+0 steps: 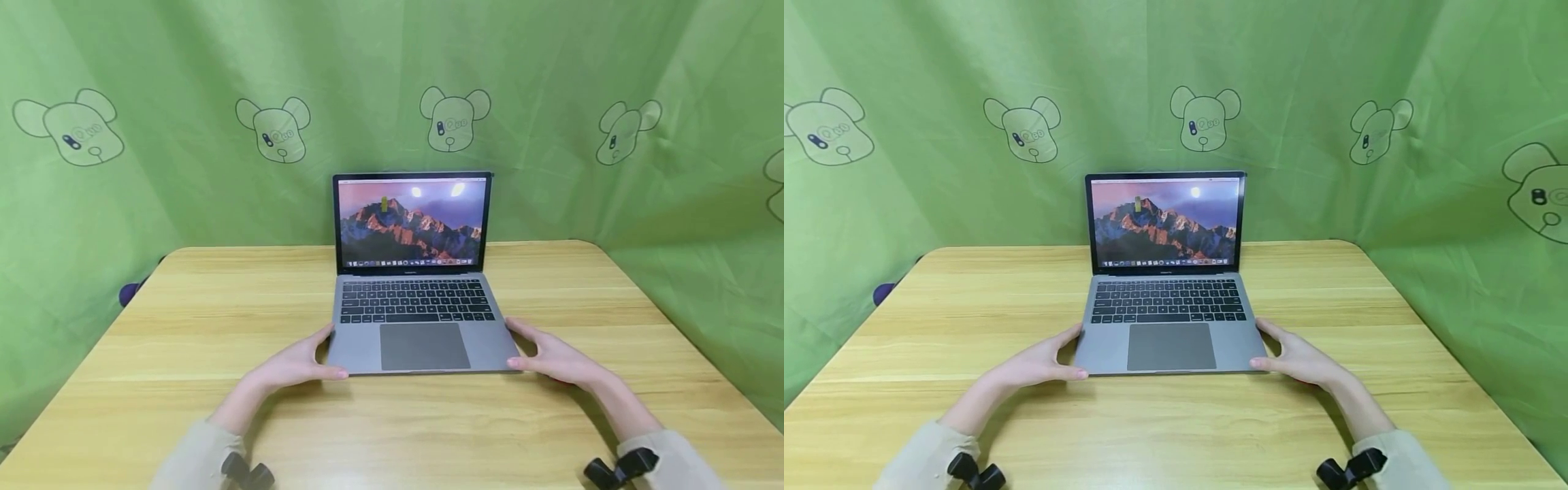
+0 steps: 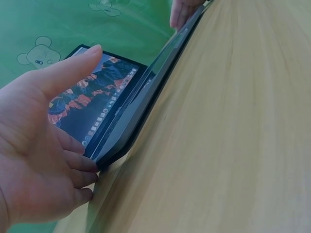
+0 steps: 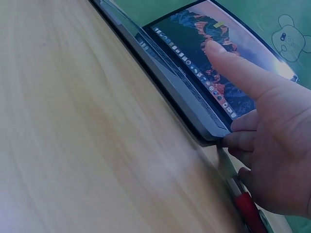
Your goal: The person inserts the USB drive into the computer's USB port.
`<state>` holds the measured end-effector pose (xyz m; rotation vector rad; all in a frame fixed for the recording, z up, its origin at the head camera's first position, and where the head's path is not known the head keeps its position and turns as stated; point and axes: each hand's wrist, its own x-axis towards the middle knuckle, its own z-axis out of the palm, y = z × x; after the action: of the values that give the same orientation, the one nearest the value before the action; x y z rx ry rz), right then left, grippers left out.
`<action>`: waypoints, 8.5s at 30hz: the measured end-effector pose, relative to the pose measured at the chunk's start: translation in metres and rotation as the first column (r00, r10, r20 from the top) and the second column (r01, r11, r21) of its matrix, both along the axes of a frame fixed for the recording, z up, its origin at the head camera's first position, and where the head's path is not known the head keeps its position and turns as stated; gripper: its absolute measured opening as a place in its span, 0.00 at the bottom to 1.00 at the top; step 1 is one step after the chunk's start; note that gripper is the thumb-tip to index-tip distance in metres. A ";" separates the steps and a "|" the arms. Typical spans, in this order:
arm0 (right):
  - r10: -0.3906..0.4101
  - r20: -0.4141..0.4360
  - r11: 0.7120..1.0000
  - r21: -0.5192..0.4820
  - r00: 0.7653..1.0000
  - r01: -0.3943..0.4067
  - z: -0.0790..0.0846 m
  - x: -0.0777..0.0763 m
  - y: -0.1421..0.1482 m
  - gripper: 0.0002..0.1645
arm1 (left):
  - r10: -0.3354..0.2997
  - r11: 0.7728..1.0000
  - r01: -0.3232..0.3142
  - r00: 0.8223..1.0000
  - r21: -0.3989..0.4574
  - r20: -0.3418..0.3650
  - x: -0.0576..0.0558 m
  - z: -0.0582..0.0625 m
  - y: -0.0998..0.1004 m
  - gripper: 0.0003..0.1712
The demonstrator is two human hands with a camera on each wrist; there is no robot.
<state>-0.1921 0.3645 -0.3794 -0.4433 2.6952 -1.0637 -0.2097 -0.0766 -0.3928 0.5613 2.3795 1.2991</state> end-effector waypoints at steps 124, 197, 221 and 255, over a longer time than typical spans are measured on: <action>-0.027 -0.217 0.987 0.148 0.976 0.060 -0.006 0.018 0.113 0.16 | -0.368 0.770 -0.149 0.691 -0.620 -0.622 -0.009 0.004 0.010 0.47; -0.104 -0.263 0.983 0.118 0.959 0.139 0.011 -0.056 0.075 0.13 | -0.347 0.760 -0.144 0.734 -0.634 -0.583 -0.010 0.008 0.025 0.44; -0.204 -0.076 0.977 -0.086 0.976 0.197 -0.009 -0.092 0.072 0.27 | -0.349 0.759 -0.127 0.749 -0.639 -0.563 -0.011 0.010 0.027 0.45; -0.195 -0.174 0.981 -0.022 0.965 0.194 -0.024 -0.122 0.055 0.21 | -0.330 0.767 -0.131 0.759 -0.629 -0.561 -0.010 0.008 0.025 0.46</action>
<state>-0.3142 0.4194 -0.4036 -0.2896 2.9426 -1.1298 -0.2194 -0.0515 -0.3850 1.0206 3.0391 0.1295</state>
